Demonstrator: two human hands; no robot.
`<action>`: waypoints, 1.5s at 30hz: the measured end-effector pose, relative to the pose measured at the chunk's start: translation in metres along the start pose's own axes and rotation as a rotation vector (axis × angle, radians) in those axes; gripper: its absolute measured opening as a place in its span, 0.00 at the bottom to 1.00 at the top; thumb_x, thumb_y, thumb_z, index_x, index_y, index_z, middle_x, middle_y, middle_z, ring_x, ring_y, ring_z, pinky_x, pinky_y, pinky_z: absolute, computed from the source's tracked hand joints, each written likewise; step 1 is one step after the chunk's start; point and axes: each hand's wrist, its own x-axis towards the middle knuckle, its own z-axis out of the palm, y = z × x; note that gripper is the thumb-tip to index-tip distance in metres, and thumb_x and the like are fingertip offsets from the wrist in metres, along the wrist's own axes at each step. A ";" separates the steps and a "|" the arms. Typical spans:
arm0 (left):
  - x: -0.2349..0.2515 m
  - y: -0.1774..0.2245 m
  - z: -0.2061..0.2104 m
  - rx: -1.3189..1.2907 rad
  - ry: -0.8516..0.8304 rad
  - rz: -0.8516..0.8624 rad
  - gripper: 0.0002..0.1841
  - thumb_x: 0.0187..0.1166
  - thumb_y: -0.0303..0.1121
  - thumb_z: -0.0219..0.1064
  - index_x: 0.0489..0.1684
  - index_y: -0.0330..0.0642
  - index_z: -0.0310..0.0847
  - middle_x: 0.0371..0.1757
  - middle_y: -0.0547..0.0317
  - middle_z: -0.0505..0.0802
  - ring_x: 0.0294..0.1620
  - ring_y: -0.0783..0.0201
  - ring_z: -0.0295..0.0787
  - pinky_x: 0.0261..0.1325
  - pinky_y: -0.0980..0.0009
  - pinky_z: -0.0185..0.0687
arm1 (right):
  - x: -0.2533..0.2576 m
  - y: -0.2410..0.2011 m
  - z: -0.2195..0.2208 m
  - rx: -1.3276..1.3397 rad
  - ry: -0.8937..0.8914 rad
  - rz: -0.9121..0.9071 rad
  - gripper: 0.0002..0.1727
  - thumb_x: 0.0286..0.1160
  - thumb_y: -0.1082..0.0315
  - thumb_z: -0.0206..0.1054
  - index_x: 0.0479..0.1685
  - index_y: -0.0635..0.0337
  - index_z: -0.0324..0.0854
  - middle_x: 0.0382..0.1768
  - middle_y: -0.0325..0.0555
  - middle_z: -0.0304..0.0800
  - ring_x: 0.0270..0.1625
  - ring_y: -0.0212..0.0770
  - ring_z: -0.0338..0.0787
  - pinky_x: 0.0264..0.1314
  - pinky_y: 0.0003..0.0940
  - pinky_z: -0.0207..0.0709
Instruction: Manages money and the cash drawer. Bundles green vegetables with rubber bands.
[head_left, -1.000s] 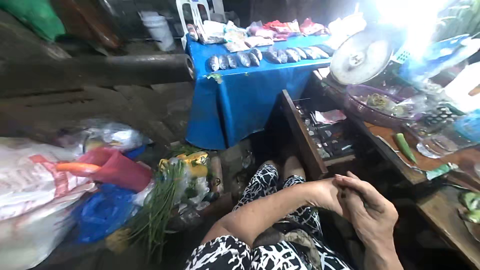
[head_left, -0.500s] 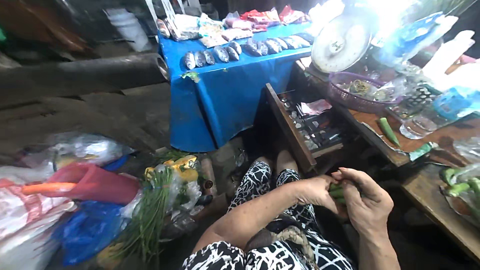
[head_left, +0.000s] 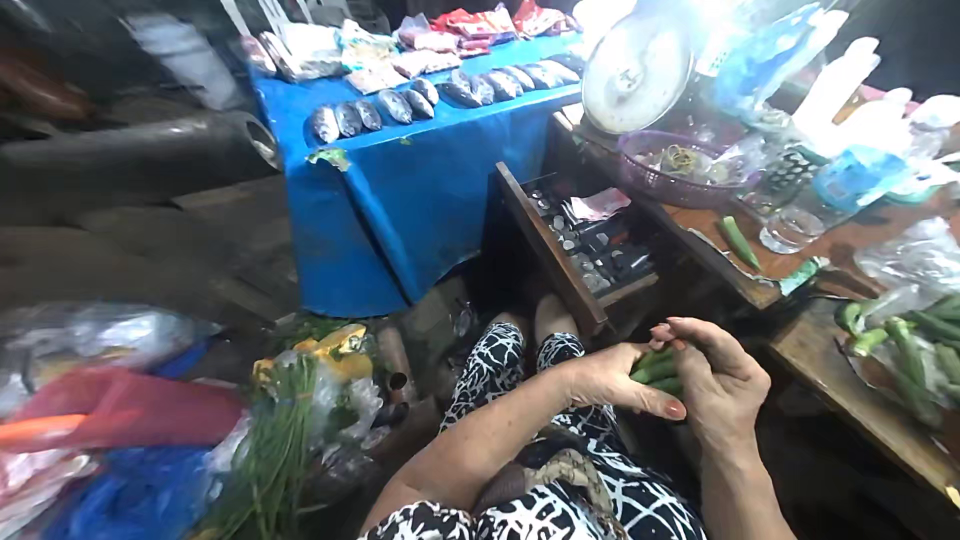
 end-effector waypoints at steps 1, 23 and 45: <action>0.000 0.000 -0.001 0.014 0.000 -0.007 0.27 0.64 0.42 0.79 0.58 0.38 0.77 0.41 0.70 0.90 0.35 0.80 0.86 0.36 0.81 0.82 | -0.001 0.000 0.001 -0.002 -0.006 0.008 0.11 0.81 0.74 0.63 0.54 0.57 0.89 0.47 0.33 0.96 0.51 0.28 0.93 0.59 0.27 0.89; -0.003 -0.005 -0.005 0.022 0.463 0.081 0.24 0.52 0.26 0.84 0.50 0.40 0.82 0.41 0.64 0.94 0.41 0.70 0.93 0.48 0.71 0.92 | 0.000 -0.018 -0.063 -0.412 -0.129 0.109 0.15 0.85 0.65 0.63 0.54 0.66 0.90 0.58 0.48 0.93 0.66 0.39 0.89 0.73 0.38 0.81; 0.016 0.000 -0.009 -0.564 0.716 0.147 0.13 0.77 0.30 0.68 0.57 0.45 0.77 0.42 0.51 0.92 0.43 0.56 0.93 0.51 0.61 0.92 | 0.001 0.023 -0.253 -1.292 0.336 0.352 0.20 0.86 0.63 0.60 0.69 0.64 0.82 0.64 0.71 0.84 0.66 0.69 0.84 0.68 0.66 0.75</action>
